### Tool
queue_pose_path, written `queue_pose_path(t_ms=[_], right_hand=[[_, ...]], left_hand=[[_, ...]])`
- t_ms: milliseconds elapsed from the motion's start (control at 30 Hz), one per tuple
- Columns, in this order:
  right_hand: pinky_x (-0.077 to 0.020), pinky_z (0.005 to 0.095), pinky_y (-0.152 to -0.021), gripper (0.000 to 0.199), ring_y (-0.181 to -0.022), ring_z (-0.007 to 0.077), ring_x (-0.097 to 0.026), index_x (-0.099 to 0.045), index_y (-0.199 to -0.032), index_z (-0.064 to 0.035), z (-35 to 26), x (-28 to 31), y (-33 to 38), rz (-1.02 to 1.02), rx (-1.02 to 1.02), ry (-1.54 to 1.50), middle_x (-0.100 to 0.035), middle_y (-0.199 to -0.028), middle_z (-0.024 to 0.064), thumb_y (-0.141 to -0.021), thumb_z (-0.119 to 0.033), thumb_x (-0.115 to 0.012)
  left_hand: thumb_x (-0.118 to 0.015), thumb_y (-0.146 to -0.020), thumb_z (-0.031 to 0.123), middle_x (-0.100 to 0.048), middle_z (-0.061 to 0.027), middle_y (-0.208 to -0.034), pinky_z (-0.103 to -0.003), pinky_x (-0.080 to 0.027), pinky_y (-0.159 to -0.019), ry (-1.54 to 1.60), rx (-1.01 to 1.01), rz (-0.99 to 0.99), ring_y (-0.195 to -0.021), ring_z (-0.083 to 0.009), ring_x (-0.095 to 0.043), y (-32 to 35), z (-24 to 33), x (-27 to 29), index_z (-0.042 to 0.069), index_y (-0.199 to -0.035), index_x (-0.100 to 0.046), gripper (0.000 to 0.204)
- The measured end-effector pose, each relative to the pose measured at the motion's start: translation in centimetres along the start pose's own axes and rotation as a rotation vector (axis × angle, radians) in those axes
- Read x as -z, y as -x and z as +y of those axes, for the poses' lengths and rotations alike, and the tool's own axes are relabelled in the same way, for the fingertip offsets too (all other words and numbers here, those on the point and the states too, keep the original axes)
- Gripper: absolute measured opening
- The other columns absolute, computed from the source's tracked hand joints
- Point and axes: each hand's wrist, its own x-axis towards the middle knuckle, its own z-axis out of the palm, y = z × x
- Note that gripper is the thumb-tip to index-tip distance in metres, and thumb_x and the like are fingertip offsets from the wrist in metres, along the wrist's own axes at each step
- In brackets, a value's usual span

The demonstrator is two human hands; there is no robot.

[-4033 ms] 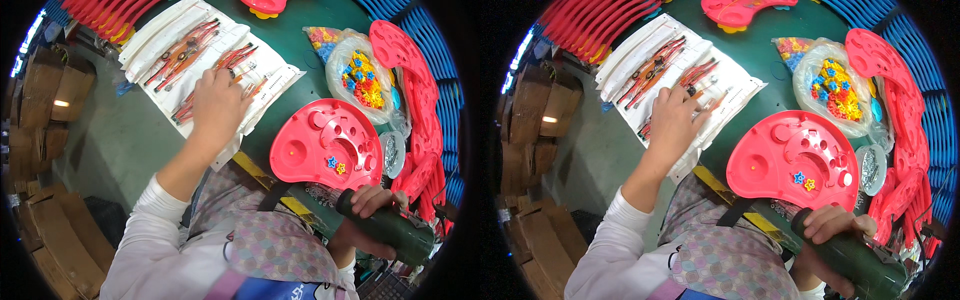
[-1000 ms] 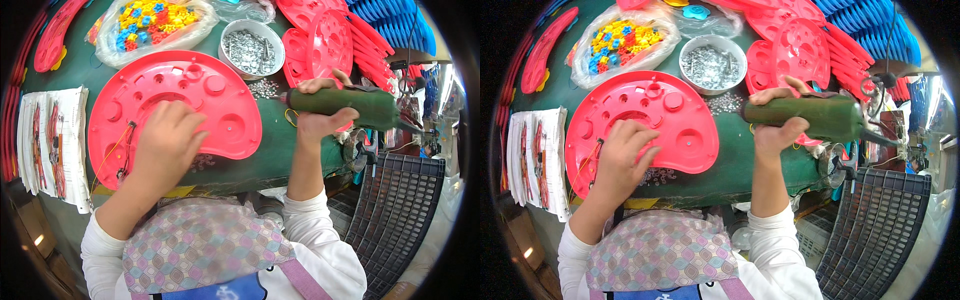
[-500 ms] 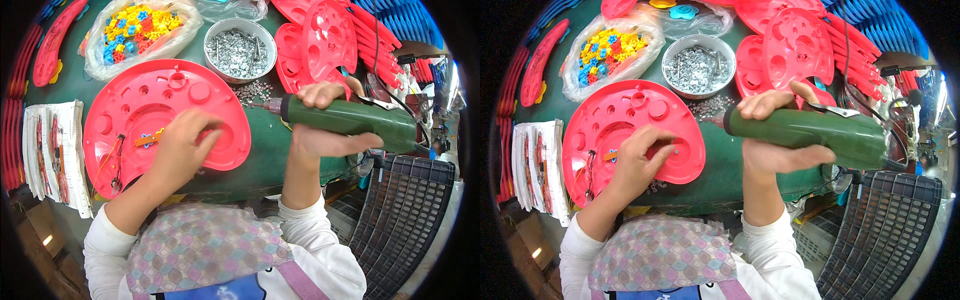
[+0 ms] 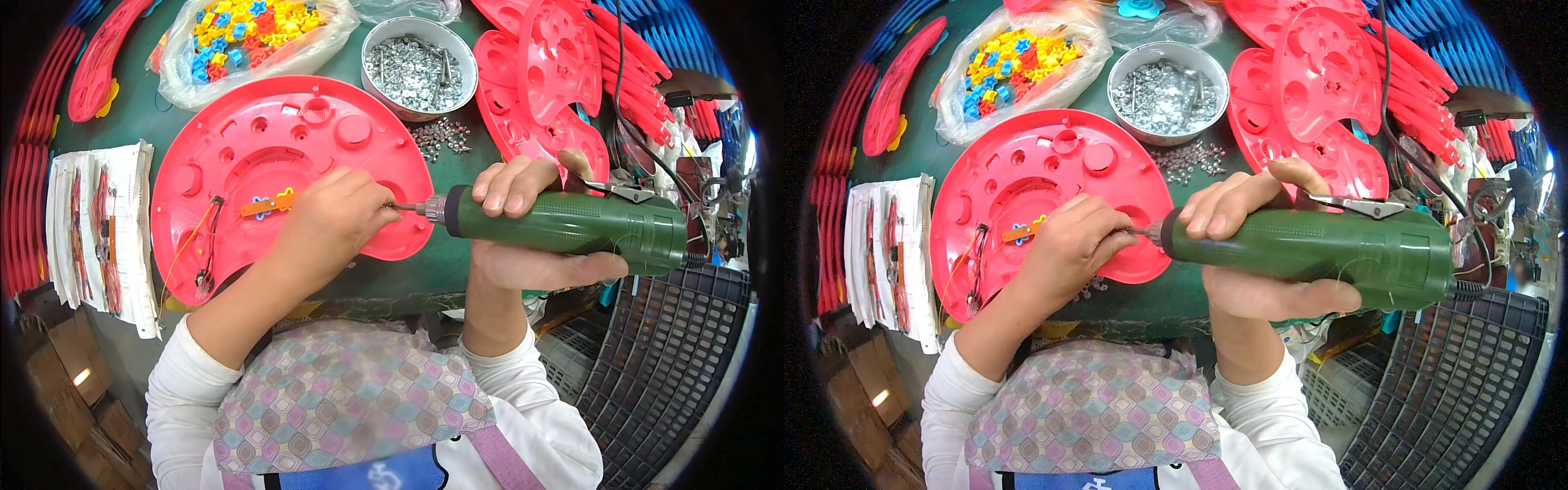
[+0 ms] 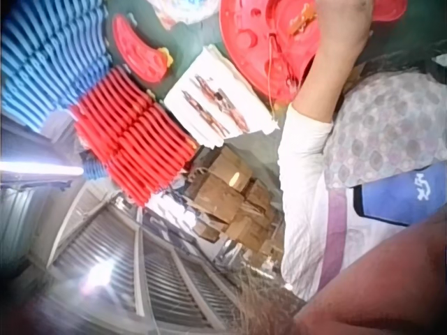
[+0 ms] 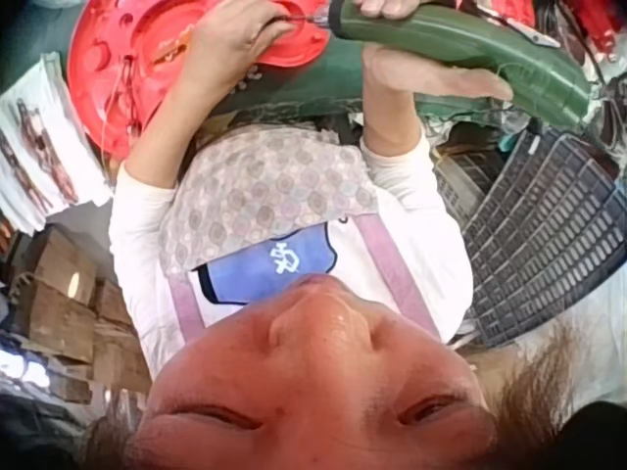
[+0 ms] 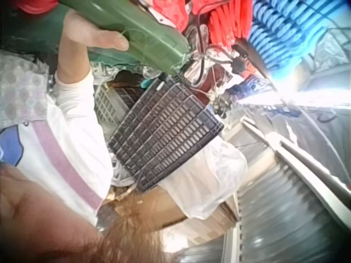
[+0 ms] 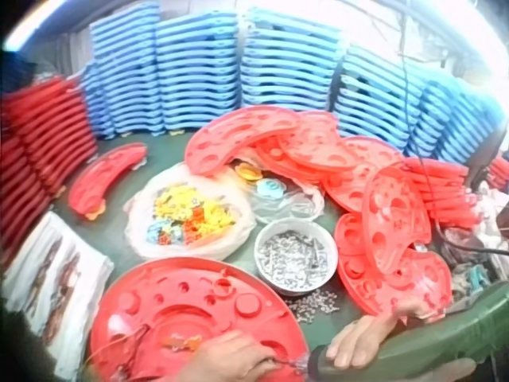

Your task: The person assembles small plastic toys using a pink plastic tray as a jig. They place colorful plastic pieces into the tray, use a green electric screwdriver to fasten screws, and handle small metal screws and plastic components. The person repeatedly picks up pieces, aligns them, and secures them with the screwdriver.

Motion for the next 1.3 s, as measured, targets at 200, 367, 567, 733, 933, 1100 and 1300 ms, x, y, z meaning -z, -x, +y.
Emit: queue_pose_path(t_ms=[200, 367, 567, 733, 933, 1100, 1300], right_hand=[[-0.0573, 0.0398, -0.064, 0.127, -0.065, 0.0241, -0.063, -0.043, -0.144, -0.0059, -0.3, -0.3, 0.4, 0.013, -0.021, -0.079, -0.064, -0.078, 0.0091, -0.065, -0.106, -0.04], [-0.0523, 0.0345, -0.059, 0.117, -0.061, 0.0189, -0.058, -0.05, -0.142, -0.0011, -0.5, -0.8, -0.2, -0.077, 0.023, 0.028, -0.058, -0.073, 0.004, -0.079, -0.099, -0.038], [-0.0547, 0.0368, -0.062, 0.117, -0.064, 0.0213, -0.061, -0.048, -0.141, 0.0006, 0.1, 0.0, 0.1, -0.152, 0.019, 0.059, -0.061, -0.076, 0.0067, -0.078, -0.098, -0.044], [-0.0556, 0.0389, -0.064, 0.118, -0.066, 0.0245, -0.063, -0.046, -0.138, 0.002, 0.8, 0.6, 0.8, -0.198, 0.01, 0.136, -0.063, -0.077, 0.01, -0.076, -0.098, -0.045], [-0.0558, 0.0397, -0.064, 0.118, -0.068, 0.0249, -0.063, -0.046, -0.138, 0.0018, 1.0, 0.1, 1.0, -0.189, -0.025, 0.128, -0.063, -0.077, 0.0106, -0.075, -0.098, -0.047], [-0.056, 0.0395, -0.065, 0.118, -0.068, 0.0249, -0.063, -0.046, -0.138, 0.0012, 0.7, -0.5, 0.6, -0.22, -0.003, 0.078, -0.063, -0.078, 0.0103, -0.075, -0.098, -0.047], [-0.0563, 0.0376, -0.062, 0.117, -0.066, 0.0225, -0.063, -0.048, -0.139, 0.0006, 1.2, -0.7, 1.1, -0.182, 0.013, 0.146, -0.061, -0.075, 0.0076, -0.076, -0.098, -0.046]], left_hand=[[-0.078, -0.08, 0.015, -0.054, -0.0072, -0.078, -0.04, -0.049, -0.063, -0.141, -0.087, -0.026, -0.073, -0.026, -0.057, 0.2, 0.2, 0.4, 0.007, -0.08, -0.059, 0.02], [-0.075, -0.081, 0.012, -0.055, -0.0075, -0.079, -0.04, -0.05, -0.064, -0.139, -0.096, -0.018, -0.075, -0.0262, -0.059, 0.2, 0.6, 0.8, 0.006, -0.084, -0.062, 0.015], [-0.076, -0.08, 0.007, -0.06, -0.0082, -0.083, -0.04, -0.052, -0.067, -0.09, -0.054, -0.008, -0.079, -0.0275, -0.062, 0.4, 0.0, 1.1, 0.004, -0.093, -0.067, 0.016], [-0.08, -0.079, 0.004, -0.064, -0.0087, -0.086, -0.039, -0.053, -0.07, -0.068, 0.02, -0.056, -0.08, -0.0284, -0.063, 0.7, -0.1, 1.2, 0.004, -0.096, -0.07, 0.019], [-0.078, -0.08, 0.004, -0.062, -0.0087, -0.085, -0.04, -0.052, -0.071, -0.09, 0.06, -0.087, -0.082, -0.029, -0.063, 0.4, 0.5, 1.7, 0.004, -0.096, -0.071, 0.017], [-0.074, -0.081, 0.007, -0.059, -0.0106, -0.085, -0.042, -0.051, -0.073, 0.058, 0.073, -0.082, -0.085, -0.0304, -0.061, 0.7, -0.4, 1.1, 0.004, -0.096, -0.069, 0.016], [-0.077, -0.08, 0.008, -0.061, -0.0105, -0.086, -0.043, -0.051, -0.074, 0.089, 0.127, -0.086, -0.086, -0.0309, -0.061, 0.4, -0.1, 1.4, 0.004, -0.092, -0.07, 0.014]])
